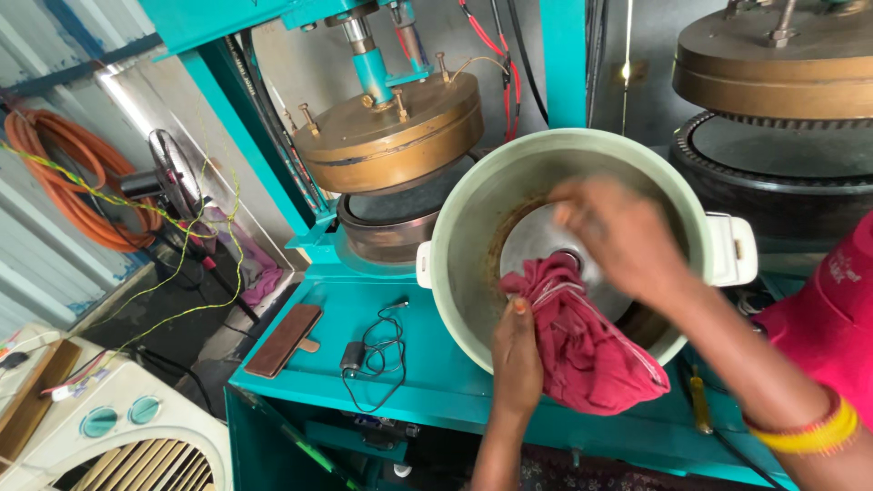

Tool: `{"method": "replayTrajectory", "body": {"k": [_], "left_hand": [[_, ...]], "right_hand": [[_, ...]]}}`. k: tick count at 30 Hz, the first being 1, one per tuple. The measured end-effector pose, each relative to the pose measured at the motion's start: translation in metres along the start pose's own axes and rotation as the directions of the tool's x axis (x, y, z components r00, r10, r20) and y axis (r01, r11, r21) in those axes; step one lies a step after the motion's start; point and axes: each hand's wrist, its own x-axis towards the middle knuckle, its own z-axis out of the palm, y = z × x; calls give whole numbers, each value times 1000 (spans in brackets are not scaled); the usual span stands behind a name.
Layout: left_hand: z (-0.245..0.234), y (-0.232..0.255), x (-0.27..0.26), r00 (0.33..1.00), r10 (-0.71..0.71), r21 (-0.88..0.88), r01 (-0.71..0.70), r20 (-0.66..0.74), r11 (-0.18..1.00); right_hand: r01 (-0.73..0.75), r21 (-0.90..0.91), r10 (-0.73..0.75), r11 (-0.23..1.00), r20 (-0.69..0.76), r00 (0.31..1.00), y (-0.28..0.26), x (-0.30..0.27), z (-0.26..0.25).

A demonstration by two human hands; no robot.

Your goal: The person wipes the inside of a metal cooking pot with a cloth and then uses a screwdriver to work on the electrical base of the appliance.

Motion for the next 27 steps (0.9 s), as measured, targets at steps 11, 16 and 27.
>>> {"method": "replayTrajectory", "body": {"k": [11,16,27], "left_hand": [[23,-11,-20,942,324,665,-297,87,685],[35,4,-27,824,530,790,-456,200,411],[37,-23,-42,833,337,797,-535,440,282]], "right_hand": [[-215,141,160,966,325,932,-13,-58,-3],[22,-2,-23,1000,-167,986,-27,-24,-26],[-39,-668,-87,743,-153,984,41,91,-9]]}}
